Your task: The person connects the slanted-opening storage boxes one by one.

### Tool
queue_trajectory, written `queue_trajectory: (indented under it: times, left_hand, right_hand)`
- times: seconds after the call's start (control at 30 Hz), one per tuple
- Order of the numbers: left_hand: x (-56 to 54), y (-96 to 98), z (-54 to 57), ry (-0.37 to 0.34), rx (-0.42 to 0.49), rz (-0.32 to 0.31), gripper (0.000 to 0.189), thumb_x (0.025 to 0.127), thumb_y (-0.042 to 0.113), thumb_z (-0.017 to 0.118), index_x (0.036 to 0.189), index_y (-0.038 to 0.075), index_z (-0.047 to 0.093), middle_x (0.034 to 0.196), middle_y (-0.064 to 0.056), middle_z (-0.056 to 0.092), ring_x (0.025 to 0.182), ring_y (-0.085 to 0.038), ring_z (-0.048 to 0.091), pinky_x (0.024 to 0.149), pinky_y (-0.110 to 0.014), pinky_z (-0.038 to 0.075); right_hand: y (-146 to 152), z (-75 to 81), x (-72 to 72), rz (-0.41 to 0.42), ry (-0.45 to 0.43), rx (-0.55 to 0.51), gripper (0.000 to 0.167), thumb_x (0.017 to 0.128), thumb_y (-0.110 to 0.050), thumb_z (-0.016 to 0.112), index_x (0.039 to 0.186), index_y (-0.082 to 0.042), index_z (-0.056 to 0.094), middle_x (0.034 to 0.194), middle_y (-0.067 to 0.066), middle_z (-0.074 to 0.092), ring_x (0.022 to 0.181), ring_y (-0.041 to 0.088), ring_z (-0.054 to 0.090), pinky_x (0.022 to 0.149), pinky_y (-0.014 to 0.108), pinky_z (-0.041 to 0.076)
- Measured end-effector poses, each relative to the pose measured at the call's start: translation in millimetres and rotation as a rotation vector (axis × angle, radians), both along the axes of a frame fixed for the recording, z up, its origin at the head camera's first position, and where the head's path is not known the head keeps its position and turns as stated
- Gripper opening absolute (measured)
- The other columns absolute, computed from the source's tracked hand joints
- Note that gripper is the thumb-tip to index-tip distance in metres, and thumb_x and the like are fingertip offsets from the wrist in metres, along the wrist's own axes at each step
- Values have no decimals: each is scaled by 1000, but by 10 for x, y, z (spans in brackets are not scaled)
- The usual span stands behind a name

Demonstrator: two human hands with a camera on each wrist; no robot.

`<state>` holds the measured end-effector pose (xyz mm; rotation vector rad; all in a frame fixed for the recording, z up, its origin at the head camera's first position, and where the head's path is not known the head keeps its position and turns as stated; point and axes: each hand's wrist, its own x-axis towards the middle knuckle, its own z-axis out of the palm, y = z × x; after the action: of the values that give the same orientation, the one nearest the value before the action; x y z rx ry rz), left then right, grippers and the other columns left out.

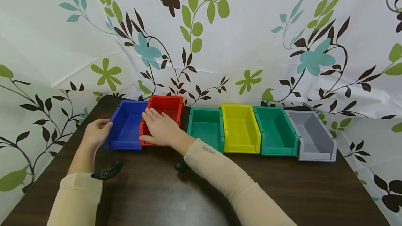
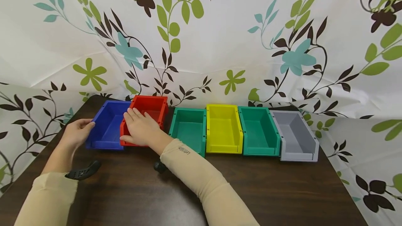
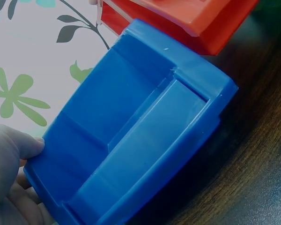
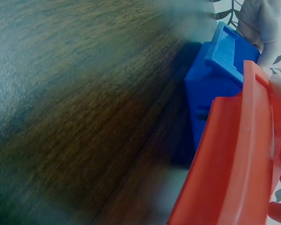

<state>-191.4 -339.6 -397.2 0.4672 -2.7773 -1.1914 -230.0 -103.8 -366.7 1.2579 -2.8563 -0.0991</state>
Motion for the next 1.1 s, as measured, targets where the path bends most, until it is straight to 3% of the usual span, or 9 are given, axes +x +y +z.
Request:
queue_trajectory:
  times: [0.2,0.37,0.63,0.83,1.1]
  left_hand:
    - [10,8,-34,-8,13,3,53,101,30,34,133,-12,42,126,-37,50,111,-46,52,89,-54,45]
    - [16,34,-41,-2,8,-11,53,101,30,35,133,-12,42,126,-37,50,111,-47,52,89,-55,45]
    - [-15,54,-7,-1,23,-9,55,101,32,34,134,-12,41,128,-37,48,113,-47,51,91,-56,44]
    - [-17,58,-13,-19,31,22,55,101,31,34,135,-11,40,130,-37,47,115,-47,49,93,-57,43]
    - [-22,28,-3,-64,46,59,58,101,33,32,139,-10,36,135,-37,43,122,-48,44,98,-59,39]
  right_hand:
    - [-25,-146,31,-36,-49,37,82,90,-63,41,153,-17,15,160,-1,13,147,14,12,117,37,23]
    - [2,-299,50,-54,-73,3,84,89,-63,44,153,-17,13,160,-1,11,147,14,12,117,38,24]
    - [23,-257,41,-66,-73,-14,84,89,-62,46,153,-17,14,160,-1,12,147,15,14,117,39,24]
    - [42,-186,29,-66,-136,8,86,87,-65,47,153,-21,15,160,-4,11,147,15,13,117,38,24]
    - [230,-138,16,-2,-182,-50,76,89,-61,47,151,-25,23,158,-2,20,146,18,18,117,39,25]
